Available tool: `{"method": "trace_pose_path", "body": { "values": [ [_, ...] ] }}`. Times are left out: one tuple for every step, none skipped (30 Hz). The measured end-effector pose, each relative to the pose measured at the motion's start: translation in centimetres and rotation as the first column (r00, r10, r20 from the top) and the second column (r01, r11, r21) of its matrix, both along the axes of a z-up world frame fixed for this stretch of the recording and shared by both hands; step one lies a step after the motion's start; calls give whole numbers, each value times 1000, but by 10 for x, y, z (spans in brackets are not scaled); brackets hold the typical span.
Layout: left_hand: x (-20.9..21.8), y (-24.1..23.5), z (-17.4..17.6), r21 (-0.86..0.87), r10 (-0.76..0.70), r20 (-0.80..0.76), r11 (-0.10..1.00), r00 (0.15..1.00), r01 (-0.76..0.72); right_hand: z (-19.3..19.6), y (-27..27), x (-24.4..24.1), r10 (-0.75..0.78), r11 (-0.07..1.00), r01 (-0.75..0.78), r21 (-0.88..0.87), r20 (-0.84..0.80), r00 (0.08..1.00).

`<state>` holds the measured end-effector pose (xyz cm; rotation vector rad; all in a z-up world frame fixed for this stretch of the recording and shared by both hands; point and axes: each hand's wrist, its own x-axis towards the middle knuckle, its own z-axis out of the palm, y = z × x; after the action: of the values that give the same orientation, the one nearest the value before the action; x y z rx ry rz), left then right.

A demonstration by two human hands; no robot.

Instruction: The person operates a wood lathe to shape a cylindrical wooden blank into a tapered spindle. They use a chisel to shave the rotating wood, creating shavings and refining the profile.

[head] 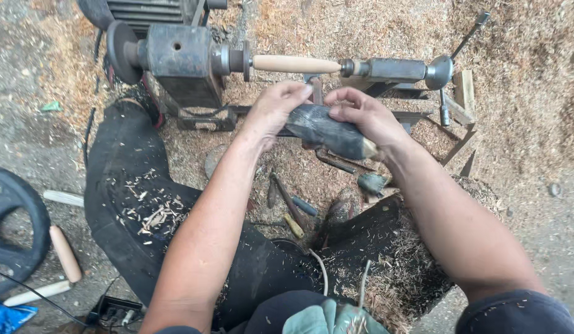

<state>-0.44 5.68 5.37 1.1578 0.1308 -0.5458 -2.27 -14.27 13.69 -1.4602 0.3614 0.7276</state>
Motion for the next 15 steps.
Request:
{"method": "trace_pose_path", "body": {
  "values": [
    [2,1,-8,46,43,-11,998,999,-43,2,2,4,-10,999,9,-33,-30,1000],
    [5,2,-16,88,93,-21,992,995,-91,5,1,8,158,976,-139,-166,107,982],
    [8,3,-22,130,143,-29,982,989,-138,6,0,10,333,914,-257,-315,216,918],
    [9,2,-28,175,177,46,968,983,-183,5,-1,10,511,812,-346,-470,288,810],
    [9,-1,-32,216,207,123,949,971,-230,2,-2,8,554,781,-400,-479,237,798],
    [10,-3,-34,253,234,199,926,952,-281,-2,-2,6,596,747,-455,-485,185,781],
    [13,-5,-36,249,258,159,923,953,-292,-8,-2,7,636,709,-508,-489,133,760],
    [13,-8,-37,248,276,114,922,954,-297,-16,-2,6,543,778,-473,-414,63,838],
    [14,-10,-38,246,294,68,921,953,-301,-24,-2,8,444,839,-423,-343,-17,896],
    [15,-11,-38,170,368,-35,918,929,-358,-31,-2,10,338,893,-354,-277,-106,935],
    [17,-13,-38,99,430,-143,902,891,-419,-39,-2,13,292,915,-316,-250,-130,948],
    [21,-15,-38,34,475,-248,875,844,-483,-46,-2,19,244,935,-273,-225,-148,958],
    [23,-17,-39,-17,481,-342,856,807,-517,-52,-3,25,196,953,-228,-201,-168,966],
    [25,-18,-43,-63,480,-431,828,764,-556,-57,-3,31,136,972,-169,-160,-201,970],
    [27,-20,-48,-103,470,-518,795,715,-597,-63,-1,36,77,987,-108,-121,-236,969]
  ]
}}
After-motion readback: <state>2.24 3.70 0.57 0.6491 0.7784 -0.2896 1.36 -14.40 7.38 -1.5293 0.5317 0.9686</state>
